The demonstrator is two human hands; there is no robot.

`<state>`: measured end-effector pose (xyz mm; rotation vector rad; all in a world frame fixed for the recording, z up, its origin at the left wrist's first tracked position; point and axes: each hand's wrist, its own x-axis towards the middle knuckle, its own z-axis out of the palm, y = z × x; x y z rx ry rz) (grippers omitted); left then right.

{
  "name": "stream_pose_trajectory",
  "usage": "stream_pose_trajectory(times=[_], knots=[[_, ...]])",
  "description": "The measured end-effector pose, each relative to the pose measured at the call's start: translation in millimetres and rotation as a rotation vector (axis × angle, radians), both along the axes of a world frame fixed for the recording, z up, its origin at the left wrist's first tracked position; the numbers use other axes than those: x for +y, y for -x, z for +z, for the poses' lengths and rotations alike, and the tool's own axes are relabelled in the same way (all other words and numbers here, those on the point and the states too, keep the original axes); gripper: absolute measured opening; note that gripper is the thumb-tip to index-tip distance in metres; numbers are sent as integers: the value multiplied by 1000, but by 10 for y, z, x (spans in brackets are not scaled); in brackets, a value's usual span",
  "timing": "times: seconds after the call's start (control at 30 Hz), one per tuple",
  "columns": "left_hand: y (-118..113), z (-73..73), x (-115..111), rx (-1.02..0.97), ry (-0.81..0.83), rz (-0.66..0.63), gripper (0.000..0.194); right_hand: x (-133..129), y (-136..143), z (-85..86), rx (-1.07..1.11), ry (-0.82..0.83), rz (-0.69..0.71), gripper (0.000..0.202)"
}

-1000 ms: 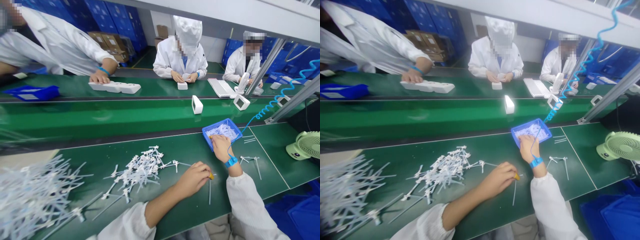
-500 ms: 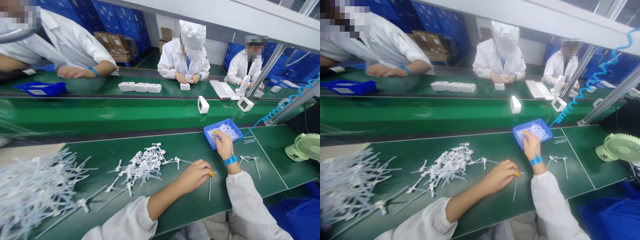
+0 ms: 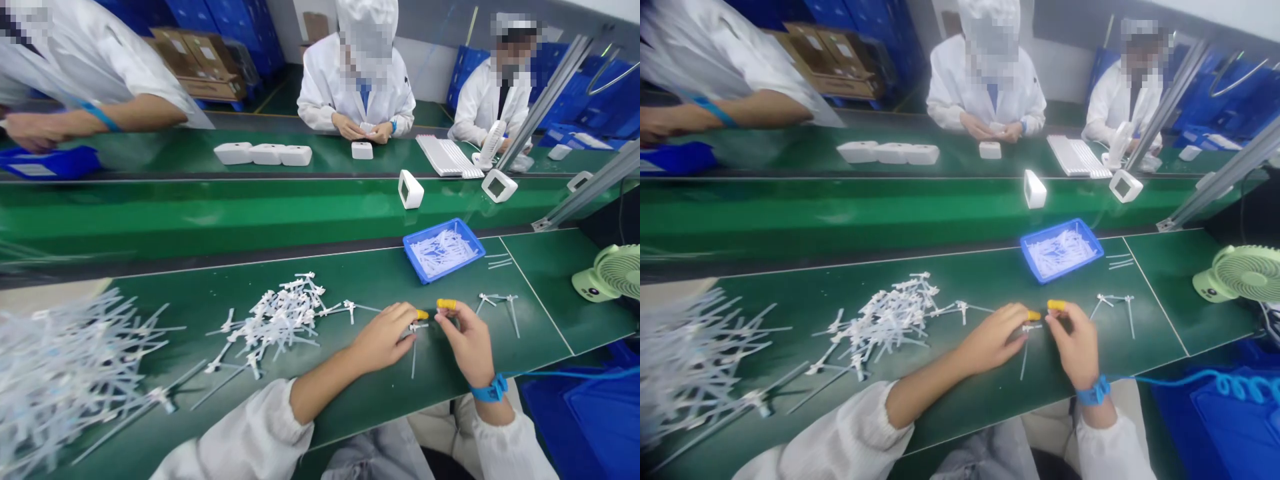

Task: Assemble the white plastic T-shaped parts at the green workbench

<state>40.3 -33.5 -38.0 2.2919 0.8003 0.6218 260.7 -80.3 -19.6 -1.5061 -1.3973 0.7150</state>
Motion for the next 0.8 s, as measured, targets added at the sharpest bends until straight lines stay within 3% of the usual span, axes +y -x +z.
stream_pose_trajectory(times=[0.23, 0.43, 0.8], knots=[[-20, -11, -23, -27, -13, 71, 22, -127, 40, 2, -46, -6, 161, 17], [-22, -37, -20, 23, -13, 78, 16, -146, 27, -75, -77, 57, 133, 14], [-8, 39, -33, 75, 149, 64, 17, -199, 119, -129, -173, 111, 213, 11]])
